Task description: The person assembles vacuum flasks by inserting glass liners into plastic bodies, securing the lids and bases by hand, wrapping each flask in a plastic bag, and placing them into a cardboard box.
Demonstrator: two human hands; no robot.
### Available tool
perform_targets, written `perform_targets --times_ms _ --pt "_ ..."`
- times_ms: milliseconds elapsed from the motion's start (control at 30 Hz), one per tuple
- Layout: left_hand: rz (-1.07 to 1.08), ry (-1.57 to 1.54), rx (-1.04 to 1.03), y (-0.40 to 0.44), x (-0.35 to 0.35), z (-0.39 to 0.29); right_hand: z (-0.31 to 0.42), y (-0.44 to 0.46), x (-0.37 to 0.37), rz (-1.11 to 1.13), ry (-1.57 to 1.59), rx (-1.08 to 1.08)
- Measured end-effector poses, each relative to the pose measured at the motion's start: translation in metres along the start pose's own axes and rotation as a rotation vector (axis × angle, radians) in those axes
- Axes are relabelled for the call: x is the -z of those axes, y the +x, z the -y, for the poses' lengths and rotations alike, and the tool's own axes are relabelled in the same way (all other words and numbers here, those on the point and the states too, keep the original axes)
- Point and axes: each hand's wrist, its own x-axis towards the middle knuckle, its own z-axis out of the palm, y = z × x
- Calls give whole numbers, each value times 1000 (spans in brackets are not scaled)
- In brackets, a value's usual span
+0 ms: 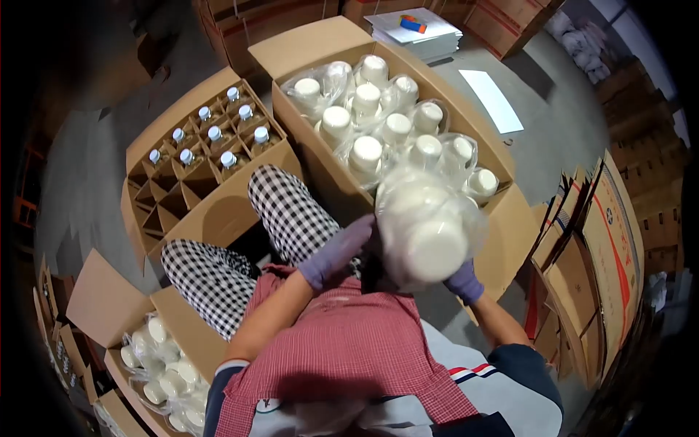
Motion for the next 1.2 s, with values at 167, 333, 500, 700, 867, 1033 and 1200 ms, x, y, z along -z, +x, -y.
perform_targets --times_ms 167,333,500,700,867,1033,1200 --pt "-186 -393 185 -9 -3 -51 -56 32 -10 161 545 -481" --pt "-7 -376 99 -5 20 -21 -60 89 -37 763 -109 -680" --pt "-38 -624 179 -11 34 -39 -45 164 27 212 7 -383" --pt "100 -454 222 3 39 -39 -107 310 -104 153 -148 306" --pt "188 -613 436 18 56 -35 -171 340 -223 730 -1013 870" --pt "321 -893 141 24 59 -20 -169 367 -256 1155 -910 633" --pt "359 -804 -47 19 60 -32 -106 368 -184 1087 -865 590"
